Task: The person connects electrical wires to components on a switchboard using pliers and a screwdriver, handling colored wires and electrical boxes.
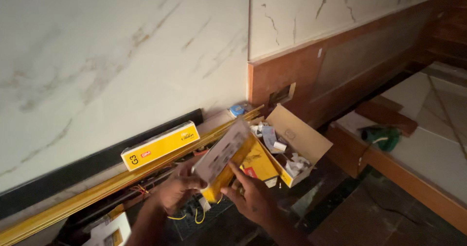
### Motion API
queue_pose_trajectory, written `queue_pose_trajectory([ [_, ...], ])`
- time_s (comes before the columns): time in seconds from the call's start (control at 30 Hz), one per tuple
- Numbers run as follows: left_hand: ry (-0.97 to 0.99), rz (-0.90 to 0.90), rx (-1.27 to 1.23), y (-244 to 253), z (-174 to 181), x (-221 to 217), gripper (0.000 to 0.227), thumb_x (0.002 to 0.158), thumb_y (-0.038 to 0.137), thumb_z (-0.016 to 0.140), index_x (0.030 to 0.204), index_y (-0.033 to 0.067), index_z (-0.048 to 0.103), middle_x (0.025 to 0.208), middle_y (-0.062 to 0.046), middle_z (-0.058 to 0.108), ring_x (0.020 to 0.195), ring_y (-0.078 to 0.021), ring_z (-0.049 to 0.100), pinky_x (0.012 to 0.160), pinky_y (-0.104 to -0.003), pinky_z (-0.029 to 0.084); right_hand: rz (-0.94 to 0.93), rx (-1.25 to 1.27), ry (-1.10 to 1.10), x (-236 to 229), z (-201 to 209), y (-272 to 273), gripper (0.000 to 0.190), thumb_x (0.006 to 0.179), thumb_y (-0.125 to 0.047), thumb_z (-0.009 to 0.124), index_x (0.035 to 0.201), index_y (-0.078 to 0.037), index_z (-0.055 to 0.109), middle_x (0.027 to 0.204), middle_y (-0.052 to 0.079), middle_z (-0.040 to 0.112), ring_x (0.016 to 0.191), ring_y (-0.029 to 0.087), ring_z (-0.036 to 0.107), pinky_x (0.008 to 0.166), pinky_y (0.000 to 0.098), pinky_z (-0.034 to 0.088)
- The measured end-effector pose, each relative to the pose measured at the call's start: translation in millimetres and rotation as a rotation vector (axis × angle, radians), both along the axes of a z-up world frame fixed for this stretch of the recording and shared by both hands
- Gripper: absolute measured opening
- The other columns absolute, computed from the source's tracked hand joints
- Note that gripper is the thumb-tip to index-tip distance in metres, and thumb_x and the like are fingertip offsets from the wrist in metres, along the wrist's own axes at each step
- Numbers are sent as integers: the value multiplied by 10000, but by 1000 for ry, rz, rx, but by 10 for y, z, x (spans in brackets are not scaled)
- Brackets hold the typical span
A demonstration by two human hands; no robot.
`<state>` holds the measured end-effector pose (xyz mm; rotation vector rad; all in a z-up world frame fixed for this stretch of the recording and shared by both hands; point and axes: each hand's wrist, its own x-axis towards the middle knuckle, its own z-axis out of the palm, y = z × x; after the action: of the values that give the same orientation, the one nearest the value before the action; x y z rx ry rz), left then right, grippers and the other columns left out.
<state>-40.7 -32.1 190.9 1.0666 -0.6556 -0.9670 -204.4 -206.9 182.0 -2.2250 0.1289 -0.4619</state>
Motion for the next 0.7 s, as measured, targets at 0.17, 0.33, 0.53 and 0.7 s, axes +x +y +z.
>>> queue_pose_trajectory([
  [0.17, 110, 325, 59, -258, -467, -252, 352, 984, 167, 581, 1306, 27, 594, 1055, -127, 705, 839, -207, 661, 690, -346, 556, -57, -26, -169, 174, -169, 204, 722, 883, -322, 734, 1517, -104, 466, 918, 124, 750, 817, 276, 750, 713, 375, 577],
  [0.33, 137, 405, -48, -267, -739, -177, 316, 1024, 232, 564, 1205, -22, 621, 1036, -134, 715, 879, -230, 707, 698, -353, 577, -23, -251, -175, 222, -250, 274, 594, 925, -290, 722, 1472, -150, 538, 1050, 161, 740, 934, 347, 722, 753, 414, 574],
  [0.53, 230, 494, -151, -226, -590, -178, 288, 998, 188, 538, 1234, 33, 596, 1143, -158, 706, 985, -271, 717, 866, -424, 611, 41, -309, -109, 270, -143, 328, 640, 943, -232, 663, 1550, -205, 460, 1038, 161, 729, 859, 368, 723, 716, 460, 573],
  [0.7, 69, 528, -219, -242, -434, -125, 287, 999, 174, 542, 1264, 69, 572, 1229, -150, 683, 1107, -257, 711, 961, -447, 622, 41, -403, 71, 365, -114, 234, 761, 930, -277, 664, 1602, -273, 306, 1095, 154, 734, 739, 363, 721, 669, 473, 585],
])
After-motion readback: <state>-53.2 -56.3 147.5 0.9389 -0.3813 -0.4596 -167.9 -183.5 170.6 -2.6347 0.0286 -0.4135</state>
